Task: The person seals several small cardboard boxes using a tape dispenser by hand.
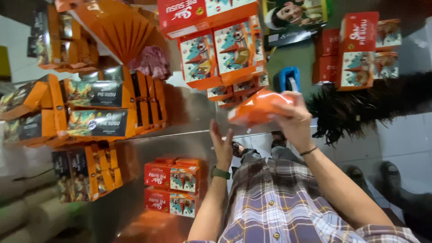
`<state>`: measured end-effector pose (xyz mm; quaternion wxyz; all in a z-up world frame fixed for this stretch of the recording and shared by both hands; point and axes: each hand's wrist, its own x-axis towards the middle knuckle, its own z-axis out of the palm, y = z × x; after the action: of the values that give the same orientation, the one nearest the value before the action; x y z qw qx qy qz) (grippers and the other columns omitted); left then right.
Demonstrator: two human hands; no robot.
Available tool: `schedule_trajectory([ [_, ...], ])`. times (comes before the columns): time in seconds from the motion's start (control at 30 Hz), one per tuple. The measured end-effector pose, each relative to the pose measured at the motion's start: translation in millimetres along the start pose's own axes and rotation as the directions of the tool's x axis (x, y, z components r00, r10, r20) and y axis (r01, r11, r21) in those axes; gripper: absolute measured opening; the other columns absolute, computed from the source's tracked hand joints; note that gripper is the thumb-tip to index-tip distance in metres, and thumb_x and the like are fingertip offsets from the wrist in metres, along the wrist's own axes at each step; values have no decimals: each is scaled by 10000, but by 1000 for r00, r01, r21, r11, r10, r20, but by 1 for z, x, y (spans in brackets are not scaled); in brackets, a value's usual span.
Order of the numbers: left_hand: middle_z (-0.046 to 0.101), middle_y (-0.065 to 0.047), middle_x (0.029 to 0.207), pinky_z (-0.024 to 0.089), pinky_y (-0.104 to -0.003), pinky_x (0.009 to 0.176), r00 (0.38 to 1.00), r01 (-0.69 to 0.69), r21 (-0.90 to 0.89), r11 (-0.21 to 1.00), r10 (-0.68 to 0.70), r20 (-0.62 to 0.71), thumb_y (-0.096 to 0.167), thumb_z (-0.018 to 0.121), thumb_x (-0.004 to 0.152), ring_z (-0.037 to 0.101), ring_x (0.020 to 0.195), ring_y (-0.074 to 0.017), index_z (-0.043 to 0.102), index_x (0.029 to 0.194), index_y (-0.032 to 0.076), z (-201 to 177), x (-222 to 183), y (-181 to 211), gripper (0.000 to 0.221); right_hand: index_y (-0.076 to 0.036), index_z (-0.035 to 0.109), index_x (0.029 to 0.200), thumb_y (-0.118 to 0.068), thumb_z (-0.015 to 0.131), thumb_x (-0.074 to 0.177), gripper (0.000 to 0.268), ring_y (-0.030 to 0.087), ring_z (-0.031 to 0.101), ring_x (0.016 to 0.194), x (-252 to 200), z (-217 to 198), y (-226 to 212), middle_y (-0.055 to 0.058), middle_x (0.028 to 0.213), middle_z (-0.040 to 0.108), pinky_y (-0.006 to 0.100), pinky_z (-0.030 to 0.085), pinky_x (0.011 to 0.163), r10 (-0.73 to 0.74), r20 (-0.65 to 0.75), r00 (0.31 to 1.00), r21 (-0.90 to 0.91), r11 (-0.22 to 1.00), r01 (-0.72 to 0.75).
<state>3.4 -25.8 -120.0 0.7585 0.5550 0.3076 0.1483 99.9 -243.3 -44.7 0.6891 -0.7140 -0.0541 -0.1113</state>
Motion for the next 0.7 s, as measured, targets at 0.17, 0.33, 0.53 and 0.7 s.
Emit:
schedule_trajectory([
  [0.17,632,-176,1290,577,-505,936,612,-736,243,632,468,638,175,806,884,634,1203,-401,580,1415,91,65,1,71,583,-142,860,934,-130,918,722,220,251,611,1001,11,16,-27,145,1241,597,283,529,891,-273,355,894,153,961,232],
  [0.33,667,-64,1272,585,-398,916,608,-731,238,639,452,653,336,791,880,713,1089,-319,758,1239,308,46,17,43,362,-59,739,1068,-130,650,992,137,323,539,1279,18,-43,6,212,1379,571,467,397,1103,171,222,960,-30,985,-168],
  [0.53,644,-122,1314,599,-425,878,654,-687,177,705,494,572,218,755,944,689,1137,-352,769,1168,193,53,19,28,226,-40,711,1265,-589,691,986,616,388,645,1156,-4,-65,97,227,1176,705,494,503,904,704,-120,700,-389,616,-685],
  [0.7,633,-117,1322,608,-426,855,723,-638,231,734,469,506,159,813,901,671,1165,-357,758,1161,193,49,15,30,268,-52,743,1195,-311,745,990,330,286,680,1094,-24,-66,85,171,1080,731,416,509,920,671,-123,731,-280,683,-675],
])
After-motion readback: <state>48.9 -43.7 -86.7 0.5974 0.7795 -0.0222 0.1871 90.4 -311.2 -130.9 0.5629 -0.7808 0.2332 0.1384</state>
